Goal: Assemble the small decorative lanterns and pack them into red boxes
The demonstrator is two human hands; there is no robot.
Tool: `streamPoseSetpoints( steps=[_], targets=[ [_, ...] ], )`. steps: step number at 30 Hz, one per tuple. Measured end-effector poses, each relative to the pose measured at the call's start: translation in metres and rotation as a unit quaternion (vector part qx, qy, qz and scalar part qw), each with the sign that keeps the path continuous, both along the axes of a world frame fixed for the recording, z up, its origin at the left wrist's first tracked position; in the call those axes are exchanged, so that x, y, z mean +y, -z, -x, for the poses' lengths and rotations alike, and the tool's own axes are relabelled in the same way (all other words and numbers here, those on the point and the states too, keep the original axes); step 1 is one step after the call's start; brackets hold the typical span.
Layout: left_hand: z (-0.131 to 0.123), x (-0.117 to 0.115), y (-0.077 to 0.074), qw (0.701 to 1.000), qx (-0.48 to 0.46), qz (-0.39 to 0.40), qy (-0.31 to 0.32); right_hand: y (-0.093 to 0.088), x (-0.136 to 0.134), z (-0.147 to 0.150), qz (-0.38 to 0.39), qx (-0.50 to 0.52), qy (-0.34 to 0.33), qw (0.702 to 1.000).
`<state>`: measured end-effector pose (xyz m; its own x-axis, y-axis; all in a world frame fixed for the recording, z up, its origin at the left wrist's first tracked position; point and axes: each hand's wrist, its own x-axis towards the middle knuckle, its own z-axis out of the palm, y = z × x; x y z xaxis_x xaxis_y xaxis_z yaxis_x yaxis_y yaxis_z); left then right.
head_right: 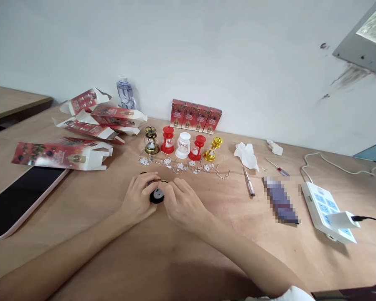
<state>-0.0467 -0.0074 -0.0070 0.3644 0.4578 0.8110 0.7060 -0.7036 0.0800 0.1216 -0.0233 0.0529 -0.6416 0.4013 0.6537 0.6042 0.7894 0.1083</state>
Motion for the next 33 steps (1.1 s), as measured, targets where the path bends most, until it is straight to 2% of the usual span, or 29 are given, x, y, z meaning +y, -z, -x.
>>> streamPoseSetpoints(
  steps=[10,15,23,30,33],
  targets=[
    [-0.001,-0.001,0.0,1.0,0.014,-0.013,-0.005,0.001,-0.001,0.003,0.037,-0.014,-0.003,0.999],
    [-0.001,-0.002,0.001,1.0,0.013,0.015,0.006,-0.002,0.0,0.003,0.061,-0.014,-0.011,0.998],
    [-0.003,-0.003,-0.004,1.0,0.001,0.006,0.027,-0.015,0.003,-0.005,0.117,-0.076,-0.019,0.99],
    [-0.002,-0.004,-0.004,0.999,0.009,-0.025,0.042,-0.024,-0.001,-0.01,0.173,-0.029,-0.035,0.984],
    [0.001,-0.003,-0.007,0.998,-0.015,-0.038,0.04,-0.021,0.004,-0.026,0.182,0.014,0.013,0.983]
  ],
)
